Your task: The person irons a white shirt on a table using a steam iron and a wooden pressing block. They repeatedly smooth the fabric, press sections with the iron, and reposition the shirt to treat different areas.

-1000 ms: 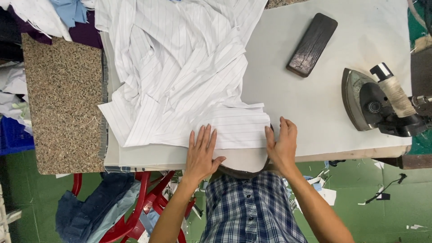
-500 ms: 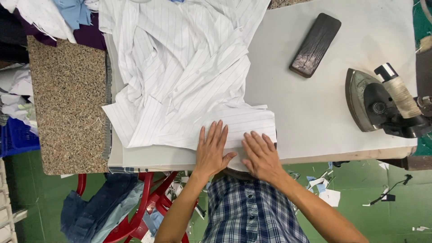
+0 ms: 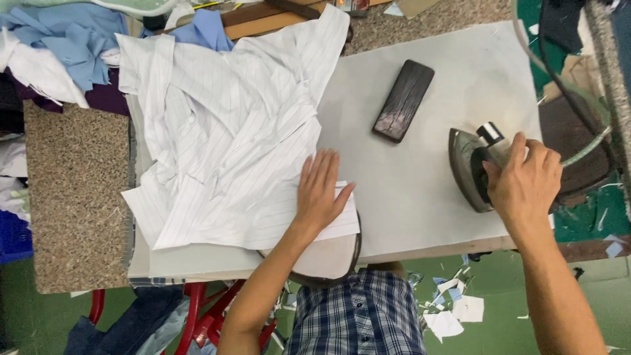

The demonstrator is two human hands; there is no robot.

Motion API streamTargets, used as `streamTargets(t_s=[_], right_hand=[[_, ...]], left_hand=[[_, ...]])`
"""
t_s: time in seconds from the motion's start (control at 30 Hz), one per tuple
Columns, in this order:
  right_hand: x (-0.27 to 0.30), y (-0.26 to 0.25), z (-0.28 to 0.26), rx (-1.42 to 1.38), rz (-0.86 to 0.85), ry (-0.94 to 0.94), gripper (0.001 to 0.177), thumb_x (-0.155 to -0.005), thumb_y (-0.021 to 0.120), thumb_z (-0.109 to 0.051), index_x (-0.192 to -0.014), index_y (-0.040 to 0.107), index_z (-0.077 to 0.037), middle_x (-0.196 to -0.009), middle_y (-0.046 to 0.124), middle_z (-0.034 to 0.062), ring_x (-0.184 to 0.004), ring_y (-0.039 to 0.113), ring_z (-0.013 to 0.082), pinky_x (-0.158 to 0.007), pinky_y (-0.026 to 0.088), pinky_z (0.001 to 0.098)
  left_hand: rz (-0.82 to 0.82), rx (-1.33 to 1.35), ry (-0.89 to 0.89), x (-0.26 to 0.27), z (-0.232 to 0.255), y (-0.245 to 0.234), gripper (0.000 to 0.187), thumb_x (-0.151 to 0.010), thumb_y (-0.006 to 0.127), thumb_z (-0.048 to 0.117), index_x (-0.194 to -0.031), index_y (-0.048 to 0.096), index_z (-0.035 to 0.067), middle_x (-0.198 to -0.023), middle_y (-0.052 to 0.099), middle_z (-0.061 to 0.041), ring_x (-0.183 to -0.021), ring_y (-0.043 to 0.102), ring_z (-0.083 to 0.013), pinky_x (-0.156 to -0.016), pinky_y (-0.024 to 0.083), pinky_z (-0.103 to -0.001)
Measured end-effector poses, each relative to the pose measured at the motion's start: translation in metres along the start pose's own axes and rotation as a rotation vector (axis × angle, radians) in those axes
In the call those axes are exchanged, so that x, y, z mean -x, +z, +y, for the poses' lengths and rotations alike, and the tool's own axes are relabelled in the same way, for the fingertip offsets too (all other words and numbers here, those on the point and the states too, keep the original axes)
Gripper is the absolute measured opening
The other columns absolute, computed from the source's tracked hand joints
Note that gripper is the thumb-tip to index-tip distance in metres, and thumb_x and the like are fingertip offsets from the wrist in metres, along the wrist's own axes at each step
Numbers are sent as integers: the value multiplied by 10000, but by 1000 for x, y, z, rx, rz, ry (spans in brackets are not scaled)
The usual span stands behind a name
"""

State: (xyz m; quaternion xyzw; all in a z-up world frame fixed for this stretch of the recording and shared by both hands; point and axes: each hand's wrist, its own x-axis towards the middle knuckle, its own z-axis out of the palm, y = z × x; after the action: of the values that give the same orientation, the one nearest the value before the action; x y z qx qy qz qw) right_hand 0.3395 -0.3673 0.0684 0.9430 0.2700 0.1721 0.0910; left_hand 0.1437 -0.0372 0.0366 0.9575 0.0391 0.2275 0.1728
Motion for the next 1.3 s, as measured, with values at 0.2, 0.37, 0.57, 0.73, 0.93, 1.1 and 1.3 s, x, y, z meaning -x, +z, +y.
streamTargets(t_s=[0.2, 0.37, 0.57, 0.73, 0.93, 1.1, 1.3], right_hand=[[-51, 4, 13, -535, -964, 323, 499, -1003, 609, -440, -1200, 531, 12, -1074, 699, 318, -893, 687, 477, -765, 529, 541], [6, -15, 0, -533, -1011, 133, 479, -966, 622, -485, -1099, 541, -32, -924, 750, 225, -778, 712, 407, -669, 525, 490], [33, -30, 6, -706, -1063, 135, 552, -882, 700, -398, -1341, 616, -104, -1031, 789, 144, -914, 732, 313, -766, 490, 392], [22, -35, 0, -586, -1151, 176, 681, -905, 639, -450, -1516, 493, -188, -1282, 708, 238, -1182, 676, 410, -913, 501, 444], [-27, -134, -66, -389, -969, -39, 635, -986, 513, -432, -1556, 408, -172, -1058, 751, 351, -960, 735, 528, -775, 548, 551], [-63, -206, -174, -311, -1032, -255, 523, -1069, 371, -448, -1472, 359, -116, -862, 751, 183, -557, 702, 290, -413, 617, 387], [-41, -146, -285, -384, -691, -1037, 583, -1001, 368, -636, -1233, 492, -115, -638, 663, 19, -511, 643, 259, -405, 525, 406]], left_hand=[[-174, -180, -425, -135, 49, 184, 1159, -824, 405, 861, -1563, 296, -25, -1619, 336, -235, -1522, 274, -401, -1256, 173, -560], [-137, -353, -390, -136, 37, 231, 909, -871, 588, 690, -1544, 401, 108, -1441, 454, -229, -1256, 466, -371, -1058, 383, -490], [-231, -30, -236, -52, 14, 90, 719, -945, 565, 547, -1519, 453, 128, -1203, 540, -201, -1075, 489, -365, -909, 448, -462], [-347, 17, -399, 64, -44, -72, 721, -1011, 510, 534, -1615, 291, 207, -1483, 425, -271, -1276, 416, -402, -1062, 370, -518], [-464, -159, -475, 140, -30, -93, 742, -991, 508, 573, -1604, 262, 236, -1509, 374, -262, -1326, 400, -363, -1100, 384, -531], [-506, 19, -11, 185, 51, -58, 738, -944, 630, 507, -1553, 359, 191, -1346, 506, -249, -1172, 508, -301, -959, 482, -418], [214, 692, -752, 308, 67, -117, 769, -884, 741, 160, -1554, 375, 257, -1528, 394, -117, -1417, 346, -311, -1119, 462, -657]])
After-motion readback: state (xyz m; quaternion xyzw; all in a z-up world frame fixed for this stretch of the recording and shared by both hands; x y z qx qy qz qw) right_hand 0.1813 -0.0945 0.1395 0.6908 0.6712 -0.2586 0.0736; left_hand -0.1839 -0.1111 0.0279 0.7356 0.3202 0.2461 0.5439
